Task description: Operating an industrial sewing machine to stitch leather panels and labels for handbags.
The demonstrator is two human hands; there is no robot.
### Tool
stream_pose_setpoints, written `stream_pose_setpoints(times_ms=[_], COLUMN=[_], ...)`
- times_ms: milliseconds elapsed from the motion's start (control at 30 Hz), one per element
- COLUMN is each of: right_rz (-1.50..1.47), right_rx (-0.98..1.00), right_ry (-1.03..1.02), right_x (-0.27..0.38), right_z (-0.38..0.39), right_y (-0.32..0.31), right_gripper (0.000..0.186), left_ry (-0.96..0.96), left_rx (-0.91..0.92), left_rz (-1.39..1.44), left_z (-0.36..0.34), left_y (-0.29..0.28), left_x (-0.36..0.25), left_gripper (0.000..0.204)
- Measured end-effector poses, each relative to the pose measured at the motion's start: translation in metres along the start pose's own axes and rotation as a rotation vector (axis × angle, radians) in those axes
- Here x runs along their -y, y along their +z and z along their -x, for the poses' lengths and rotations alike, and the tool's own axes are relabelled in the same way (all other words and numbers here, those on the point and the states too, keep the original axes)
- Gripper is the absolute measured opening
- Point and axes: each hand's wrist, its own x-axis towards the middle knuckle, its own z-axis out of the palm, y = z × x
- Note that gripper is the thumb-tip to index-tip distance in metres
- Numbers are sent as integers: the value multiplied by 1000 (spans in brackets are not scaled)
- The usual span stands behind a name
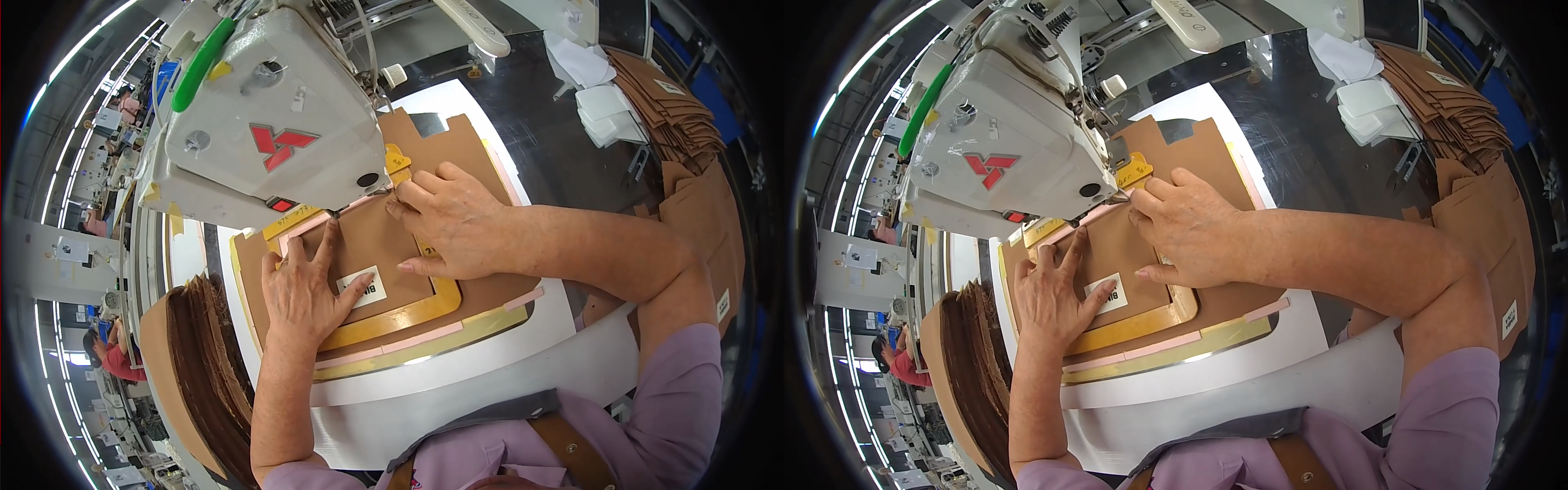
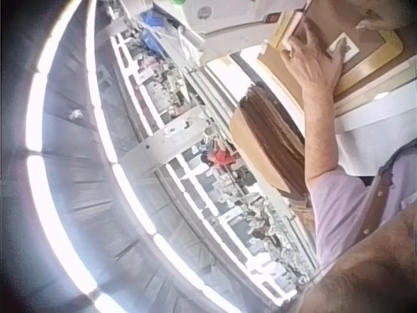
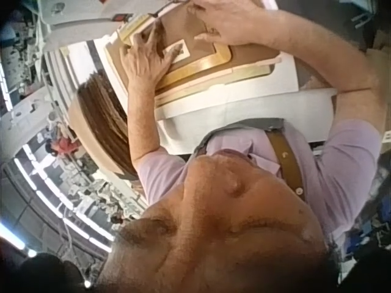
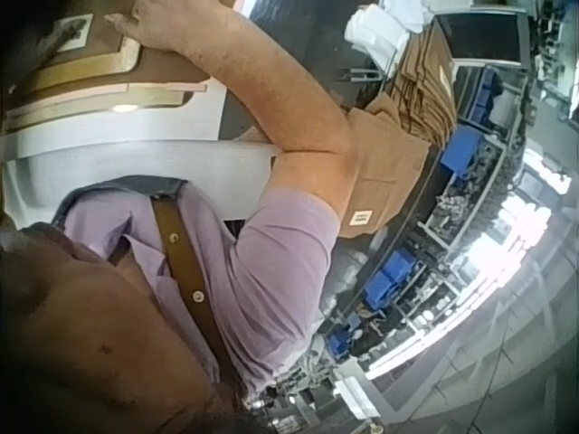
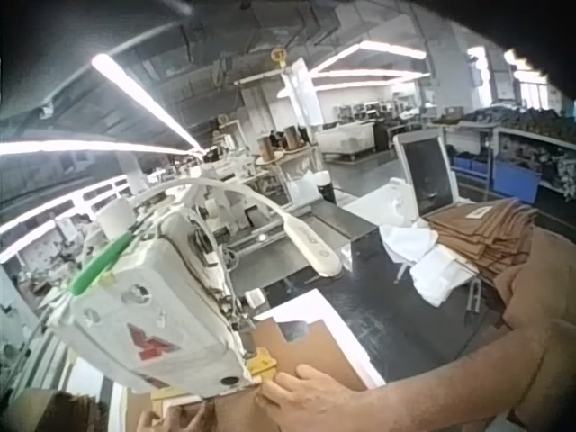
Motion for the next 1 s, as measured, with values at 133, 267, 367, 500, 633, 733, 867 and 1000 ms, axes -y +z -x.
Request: stream_pose_setpoints(times_ms=[133,267,367,500,633,733,867,1000], right_rz=[-6,-29,-24,-127,-239,-147,-18,-41], right_rx=[-68,-42,-43,-67,-61,-145,-266,-198], right_ry=[0,2,-4,-42,-28,-14,107,350], right_x=[0,1,-1,-8,-22,-42,-70,-90], right_z=[0,1,1,4,5,6,10,14], right_y=[3,2,0,-7,-16,-10,-16,-2], right_gripper=[74,75,75,58,39,37,42,56], left_ry=[1,164,286,295,288,293,291,292], left_rx=[65,-140,-230,-160,-135,-131,-144,-155], left_rz=[11,200,481,634,692,705,678,679], left_z=[-5,-18,-32,-35,-35,-38,-35,-35], left_y=[-11,11,23,29,28,30,33,31], left_x=[-3,-9,-16,-17,-22,-22,-22,-25], left_gripper=[80,67,57,57,57,58,61,65])
